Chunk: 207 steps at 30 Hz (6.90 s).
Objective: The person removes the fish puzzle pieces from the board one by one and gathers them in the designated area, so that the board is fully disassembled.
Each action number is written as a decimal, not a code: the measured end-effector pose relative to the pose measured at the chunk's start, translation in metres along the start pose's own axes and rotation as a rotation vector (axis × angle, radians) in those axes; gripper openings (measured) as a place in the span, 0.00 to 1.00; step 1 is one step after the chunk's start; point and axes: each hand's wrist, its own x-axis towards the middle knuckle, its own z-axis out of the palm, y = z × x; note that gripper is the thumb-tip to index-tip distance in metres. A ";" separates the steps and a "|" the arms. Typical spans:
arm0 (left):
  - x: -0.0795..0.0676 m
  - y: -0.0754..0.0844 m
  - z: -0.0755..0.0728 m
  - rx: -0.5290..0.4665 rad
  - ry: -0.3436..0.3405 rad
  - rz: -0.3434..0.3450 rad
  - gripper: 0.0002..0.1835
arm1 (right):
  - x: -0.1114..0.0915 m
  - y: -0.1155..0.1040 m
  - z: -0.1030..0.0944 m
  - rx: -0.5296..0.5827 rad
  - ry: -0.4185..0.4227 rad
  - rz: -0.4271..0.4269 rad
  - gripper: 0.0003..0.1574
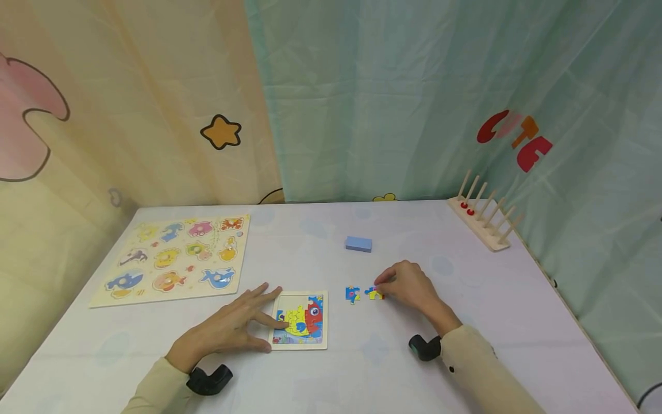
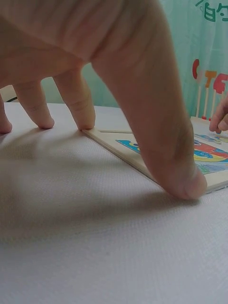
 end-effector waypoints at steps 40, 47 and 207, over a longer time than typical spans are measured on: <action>0.002 0.002 -0.001 0.045 -0.020 -0.022 0.24 | 0.018 -0.116 0.085 -0.159 -0.099 -0.005 0.12; 0.002 0.002 -0.001 0.058 -0.016 -0.020 0.24 | 0.017 -0.119 0.084 -0.194 -0.128 0.002 0.11; 0.011 0.001 0.004 0.186 0.110 -0.221 0.46 | -0.008 -0.130 0.097 -0.029 -0.174 -0.293 0.14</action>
